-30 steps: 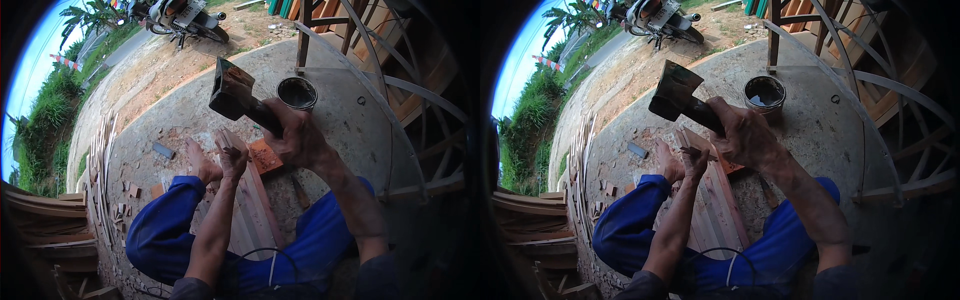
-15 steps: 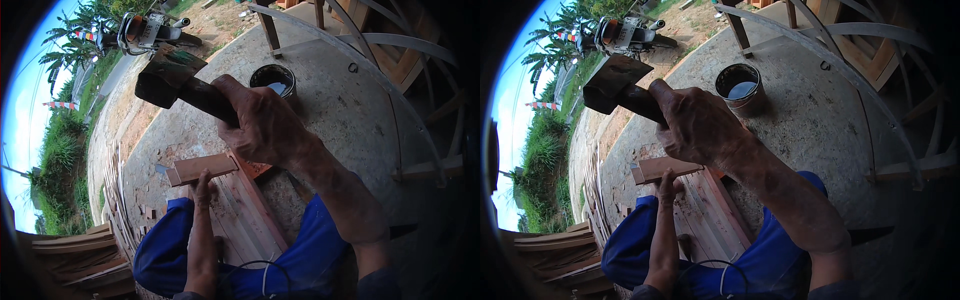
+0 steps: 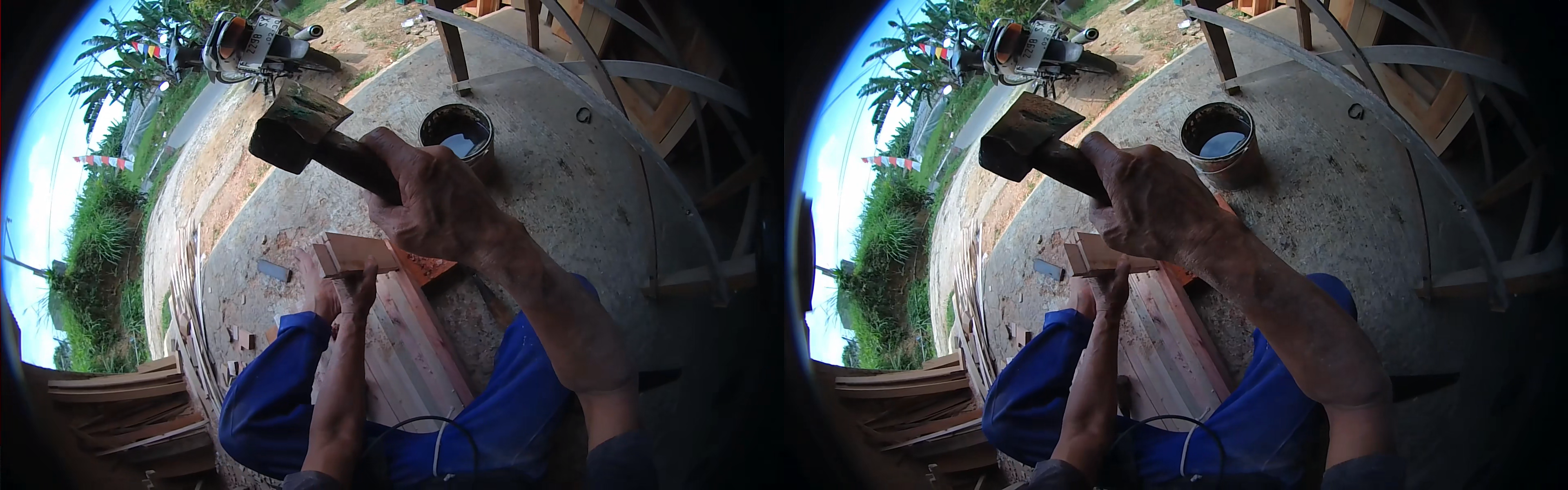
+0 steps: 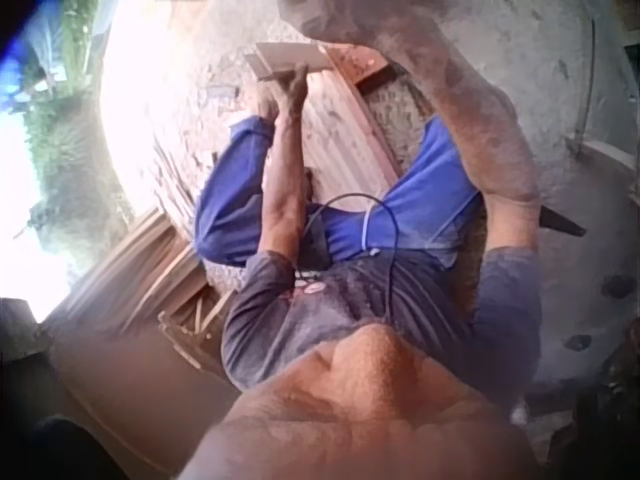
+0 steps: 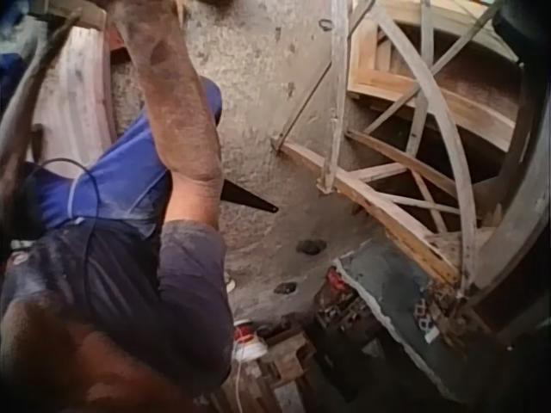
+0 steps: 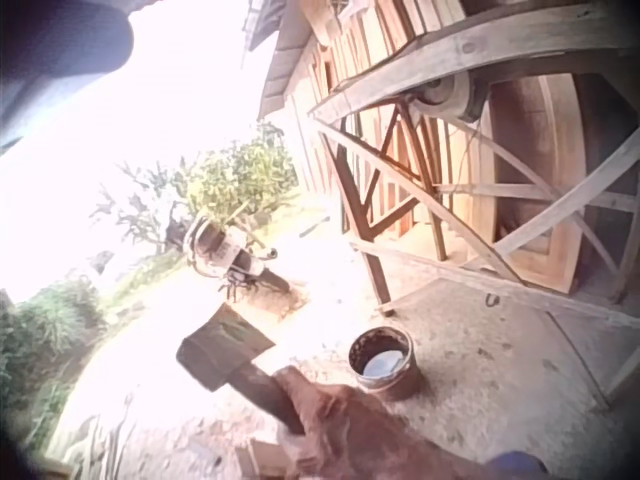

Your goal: The person carves a wooden piece using a hand tool.

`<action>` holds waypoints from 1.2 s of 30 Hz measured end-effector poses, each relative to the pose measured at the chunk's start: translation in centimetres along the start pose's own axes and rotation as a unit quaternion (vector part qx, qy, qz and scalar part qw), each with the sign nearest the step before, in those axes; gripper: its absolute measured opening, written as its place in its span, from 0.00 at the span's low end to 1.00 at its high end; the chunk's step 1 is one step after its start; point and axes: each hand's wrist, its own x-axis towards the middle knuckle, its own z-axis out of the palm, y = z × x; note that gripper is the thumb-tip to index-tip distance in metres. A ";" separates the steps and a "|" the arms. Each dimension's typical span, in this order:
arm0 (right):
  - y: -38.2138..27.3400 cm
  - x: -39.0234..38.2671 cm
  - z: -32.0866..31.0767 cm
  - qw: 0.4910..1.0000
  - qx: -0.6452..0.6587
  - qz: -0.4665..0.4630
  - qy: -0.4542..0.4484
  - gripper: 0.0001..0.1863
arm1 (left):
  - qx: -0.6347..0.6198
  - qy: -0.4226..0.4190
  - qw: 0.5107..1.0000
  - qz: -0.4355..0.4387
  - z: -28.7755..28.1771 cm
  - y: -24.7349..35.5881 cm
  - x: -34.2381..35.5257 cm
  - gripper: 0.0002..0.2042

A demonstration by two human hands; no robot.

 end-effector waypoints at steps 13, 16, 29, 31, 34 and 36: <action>-1.3 -1.7 3.1 0.956 -0.239 -0.017 -0.169 0.17 | 0.040 0.028 0.993 0.107 2.0 0.1 1.4 0.16; 0.4 -3.5 4.9 0.905 -0.362 -0.039 -0.219 0.15 | -0.003 0.038 0.985 0.171 3.2 0.2 2.1 0.16; -1.0 -2.1 6.9 0.898 -0.321 0.053 -0.295 0.12 | 0.075 0.023 0.981 0.178 2.6 -0.7 1.7 0.19; 0.2 -2.1 6.1 0.900 -0.328 0.045 -0.284 0.12 | 0.066 -0.047 0.994 0.080 2.4 2.7 2.2 0.22; -1.6 -1.9 6.0 0.912 -0.320 0.028 -0.254 0.16 | 0.077 -0.011 0.993 0.084 1.5 3.1 2.6 0.20; -2.8 -1.3 5.2 0.936 -0.285 0.004 -0.209 0.18 | 0.069 0.014 0.994 0.088 1.6 3.6 2.6 0.22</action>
